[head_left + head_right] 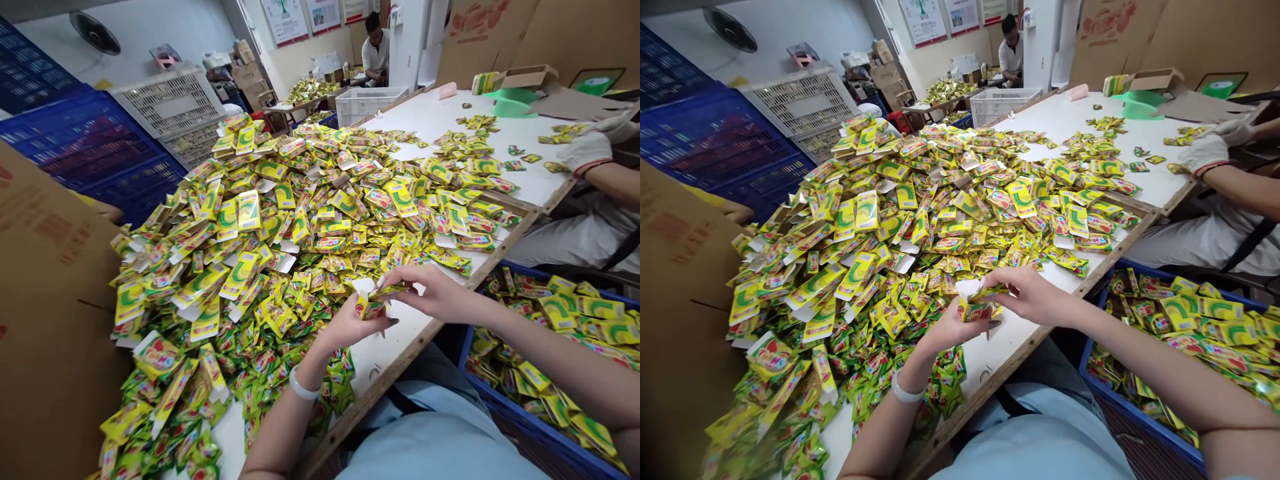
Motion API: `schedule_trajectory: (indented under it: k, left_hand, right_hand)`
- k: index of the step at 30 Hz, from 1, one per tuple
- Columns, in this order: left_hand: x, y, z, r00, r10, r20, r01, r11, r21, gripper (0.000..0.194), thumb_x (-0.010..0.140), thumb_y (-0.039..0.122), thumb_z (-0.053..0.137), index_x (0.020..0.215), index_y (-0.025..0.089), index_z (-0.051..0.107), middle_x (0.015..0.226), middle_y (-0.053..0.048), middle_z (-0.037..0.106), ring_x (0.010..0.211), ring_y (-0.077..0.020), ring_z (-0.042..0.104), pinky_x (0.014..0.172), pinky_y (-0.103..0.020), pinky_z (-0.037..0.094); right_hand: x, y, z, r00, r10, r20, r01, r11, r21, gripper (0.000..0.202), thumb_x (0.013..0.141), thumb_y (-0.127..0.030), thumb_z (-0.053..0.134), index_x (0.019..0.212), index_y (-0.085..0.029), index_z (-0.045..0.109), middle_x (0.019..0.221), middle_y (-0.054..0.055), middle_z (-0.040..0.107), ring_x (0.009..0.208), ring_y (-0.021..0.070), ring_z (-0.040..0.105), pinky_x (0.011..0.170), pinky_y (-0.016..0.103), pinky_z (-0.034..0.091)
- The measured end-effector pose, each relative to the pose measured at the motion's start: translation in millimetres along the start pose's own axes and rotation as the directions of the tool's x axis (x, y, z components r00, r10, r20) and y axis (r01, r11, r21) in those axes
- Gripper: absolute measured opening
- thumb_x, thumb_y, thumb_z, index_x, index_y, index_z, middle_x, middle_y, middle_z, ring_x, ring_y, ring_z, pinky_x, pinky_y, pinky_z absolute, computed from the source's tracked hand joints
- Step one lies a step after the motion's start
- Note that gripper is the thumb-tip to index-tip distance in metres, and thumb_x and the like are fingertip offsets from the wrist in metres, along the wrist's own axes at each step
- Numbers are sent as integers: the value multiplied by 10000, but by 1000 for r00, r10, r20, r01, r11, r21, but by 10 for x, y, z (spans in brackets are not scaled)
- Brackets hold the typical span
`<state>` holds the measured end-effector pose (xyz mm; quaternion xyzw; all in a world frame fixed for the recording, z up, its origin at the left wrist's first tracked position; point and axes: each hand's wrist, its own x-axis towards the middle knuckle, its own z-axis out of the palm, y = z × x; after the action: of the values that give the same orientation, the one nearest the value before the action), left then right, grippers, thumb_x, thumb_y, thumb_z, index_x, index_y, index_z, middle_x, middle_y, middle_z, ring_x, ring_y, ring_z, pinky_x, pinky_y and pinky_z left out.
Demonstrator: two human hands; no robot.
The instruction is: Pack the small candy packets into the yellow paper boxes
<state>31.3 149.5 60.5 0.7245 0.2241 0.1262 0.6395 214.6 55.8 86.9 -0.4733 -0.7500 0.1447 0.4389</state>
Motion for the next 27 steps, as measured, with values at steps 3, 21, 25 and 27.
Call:
schedule_trajectory:
  k: [3, 21, 25, 27]
  left_hand:
    - [17, 22, 20, 999, 35, 28, -35, 999, 29, 303, 713, 378, 753, 768, 152, 558, 633, 30, 541, 579, -113, 513, 576, -246, 461]
    - [-78, 29, 85, 955, 288, -73, -225, 861, 456, 540, 690, 135, 613, 1214, 208, 502, 957, -36, 660, 901, -219, 645, 828, -343, 531]
    - [-106, 20, 109, 952, 298, -65, -220, 819, 530, 565, 657, 104, 620, 1208, 201, 535, 1059, -79, 689, 926, -242, 669, 839, -361, 539]
    - [-110, 25, 125, 955, 295, -14, -237, 794, 559, 536, 657, 100, 628, 1182, 188, 564, 1106, -105, 692, 976, -266, 668, 869, -380, 536]
  right_hand:
    - [30, -59, -100, 993, -90, 70, 94, 994, -57, 161, 955, -169, 513, 983, -205, 667, 948, 67, 728, 860, 170, 693, 752, 289, 567]
    - [-442, 10, 233, 925, -324, -197, 248, 910, -331, 380, 939, -59, 405, 1177, -221, 653, 1143, 135, 710, 1075, 207, 682, 855, 316, 588]
    - [-395, -28, 170, 900, -410, -152, 334, 869, -366, 320, 963, -97, 395, 1074, -212, 673, 972, 101, 745, 801, 171, 697, 710, 281, 584]
    - [-364, -20, 147, 908, -405, -110, 349, 874, -339, 327, 975, -113, 382, 1068, -224, 675, 906, 78, 740, 732, 158, 670, 654, 267, 562]
